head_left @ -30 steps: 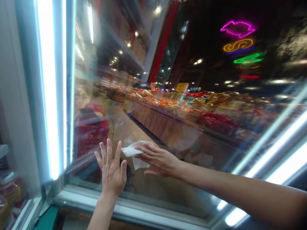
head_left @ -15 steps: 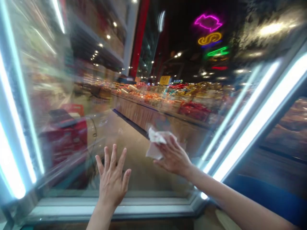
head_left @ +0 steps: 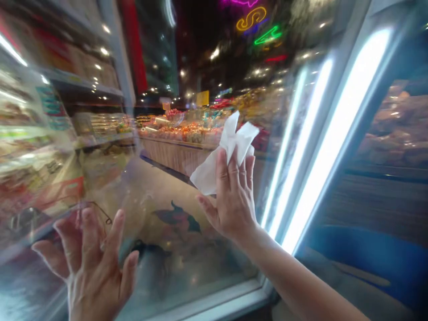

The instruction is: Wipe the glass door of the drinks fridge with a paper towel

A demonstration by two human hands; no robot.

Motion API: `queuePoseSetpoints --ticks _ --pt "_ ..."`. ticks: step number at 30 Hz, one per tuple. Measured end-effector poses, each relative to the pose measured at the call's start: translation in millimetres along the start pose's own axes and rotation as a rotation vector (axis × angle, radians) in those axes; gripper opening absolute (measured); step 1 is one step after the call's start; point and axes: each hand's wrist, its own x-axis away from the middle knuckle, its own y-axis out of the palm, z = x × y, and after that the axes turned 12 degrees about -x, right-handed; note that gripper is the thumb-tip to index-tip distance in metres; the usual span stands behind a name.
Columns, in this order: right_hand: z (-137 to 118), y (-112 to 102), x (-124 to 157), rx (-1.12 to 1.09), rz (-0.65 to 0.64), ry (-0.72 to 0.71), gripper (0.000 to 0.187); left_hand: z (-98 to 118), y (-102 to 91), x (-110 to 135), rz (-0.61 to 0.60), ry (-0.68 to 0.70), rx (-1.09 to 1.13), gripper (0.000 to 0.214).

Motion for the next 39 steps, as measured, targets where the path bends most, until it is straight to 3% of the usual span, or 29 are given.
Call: queuePoseSetpoints --ticks 2,5,7,12,14,18,20,22,25,27,29,33,34,36,39 --pt "-11 -9 -7 0.002 0.006 0.024 0.088 -5 -18.7 -29 -0.01 0.018 -0.003 0.079" --pt "-27 -13 16 0.024 -0.059 -0.046 0.084 -5 -43.0 -58 -0.039 0.033 -0.012 0.079" --pt "-30 -18 14 0.034 -0.095 -0.087 0.084 -2 -57.7 -76 -0.061 0.017 -0.035 0.08" --pt "-21 -39 -94 -0.02 -0.018 0.054 0.086 3 -86.3 -133 -0.064 -0.048 -0.073 0.083" --pt "-24 -41 -112 -0.042 -0.019 0.101 0.086 6 -89.4 -149 -0.068 -0.067 -0.074 0.083" --pt "-42 -29 -69 -0.076 -0.079 0.102 0.081 10 -82.7 -155 -0.146 -0.085 -0.046 0.089" --pt "-46 -27 -68 -0.119 -0.108 0.085 0.08 9 -80.6 -161 -0.163 -0.042 -0.023 0.089" --pt "-41 -32 -111 -0.129 -0.092 0.078 0.085 5 -82.0 -178 -0.156 0.003 -0.007 0.086" --pt "-24 -48 -218 -0.132 -0.022 0.127 0.091 1 -88.1 -221 -0.118 0.012 0.007 0.081" --pt "-21 -57 -261 -0.159 0.005 0.136 0.092 3 -91.2 -243 -0.09 -0.01 0.015 0.079" --pt "-29 -56 -253 -0.205 0.001 0.142 0.09 10 -91.2 -247 -0.076 -0.041 0.025 0.077" --pt "-47 -32 -155 -0.259 -0.04 0.159 0.082 28 -83.0 -223 -0.094 -0.131 0.029 0.075" --pt "-45 -28 -141 -0.263 -0.062 0.125 0.082 32 -81.2 -219 -0.097 -0.15 0.026 0.074" --pt "-35 -27 -153 -0.259 -0.061 0.071 0.084 38 -80.0 -225 -0.089 -0.164 0.016 0.073" --pt "-13 -45 -245 -0.264 0.004 0.055 0.088 43 -84.1 -259 -0.061 -0.153 0.0 0.07"
